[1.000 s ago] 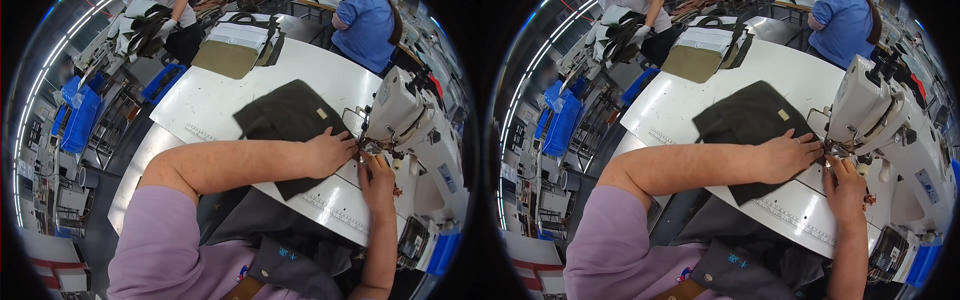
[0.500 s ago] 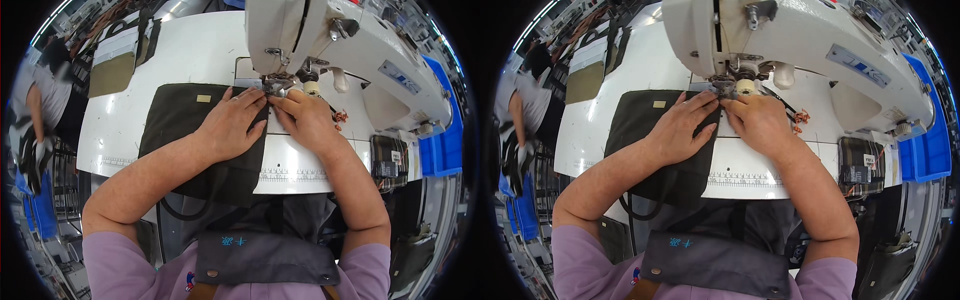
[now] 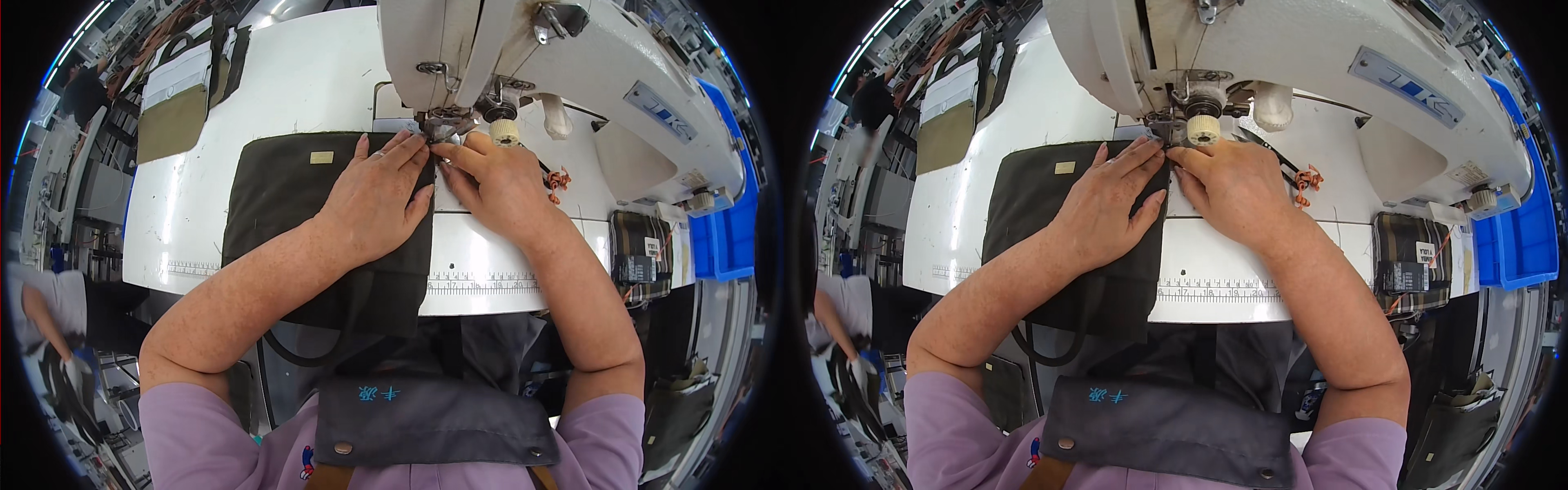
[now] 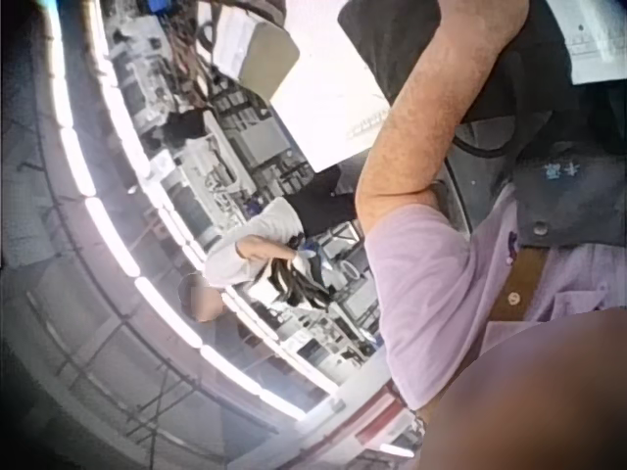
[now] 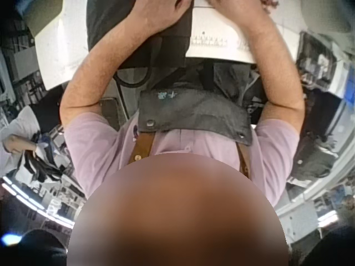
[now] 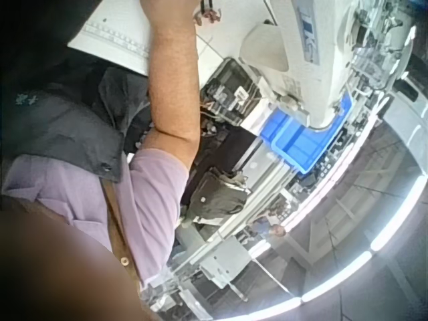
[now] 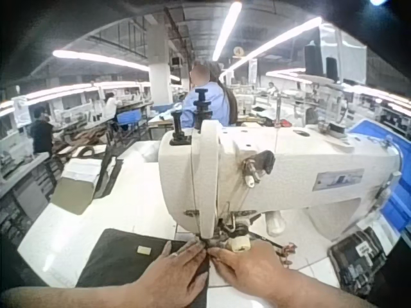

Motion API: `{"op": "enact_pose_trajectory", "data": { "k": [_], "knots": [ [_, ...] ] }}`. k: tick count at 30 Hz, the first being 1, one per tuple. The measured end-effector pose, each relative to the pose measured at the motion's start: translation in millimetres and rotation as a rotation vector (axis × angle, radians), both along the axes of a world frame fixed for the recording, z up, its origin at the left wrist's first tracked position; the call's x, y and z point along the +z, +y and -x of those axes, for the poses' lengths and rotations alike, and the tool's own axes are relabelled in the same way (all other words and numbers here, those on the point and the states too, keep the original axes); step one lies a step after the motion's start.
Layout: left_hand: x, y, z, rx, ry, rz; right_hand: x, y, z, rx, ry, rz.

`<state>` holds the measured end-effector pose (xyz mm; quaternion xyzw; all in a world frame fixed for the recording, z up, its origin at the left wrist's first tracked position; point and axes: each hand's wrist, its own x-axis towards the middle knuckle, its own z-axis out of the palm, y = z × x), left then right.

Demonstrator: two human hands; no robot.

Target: Sewing and assembling a small green canvas and leather bag using an industrial sewing machine.

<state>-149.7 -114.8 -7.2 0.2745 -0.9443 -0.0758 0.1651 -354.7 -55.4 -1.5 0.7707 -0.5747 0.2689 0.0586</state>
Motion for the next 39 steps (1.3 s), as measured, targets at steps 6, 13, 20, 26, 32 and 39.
{"op": "enact_pose_trajectory", "data": {
  "k": [6,13,20,26,32,39],
  "knots": [
    [0,-3,10,0.067,-0.019,0.05,-2,1,1,0.001,-0.012,-0.02],
    [11,-1,-8,0.001,-0.004,0.002,-8,-2,3,0.034,-0.077,0.076],
    [27,40,-31,-0.35,-0.079,0.133,-13,0,9,0.029,-0.085,0.12],
    [29,45,-31,-0.337,-0.155,0.245,0,10,10,0.098,-0.002,0.125],
    [18,42,-36,-0.131,0.392,-0.188,5,27,4,0.266,-0.05,0.12],
    [26,38,-35,-0.121,0.437,-0.211,-1,25,-9,0.23,0.001,0.229]
  ]
}}
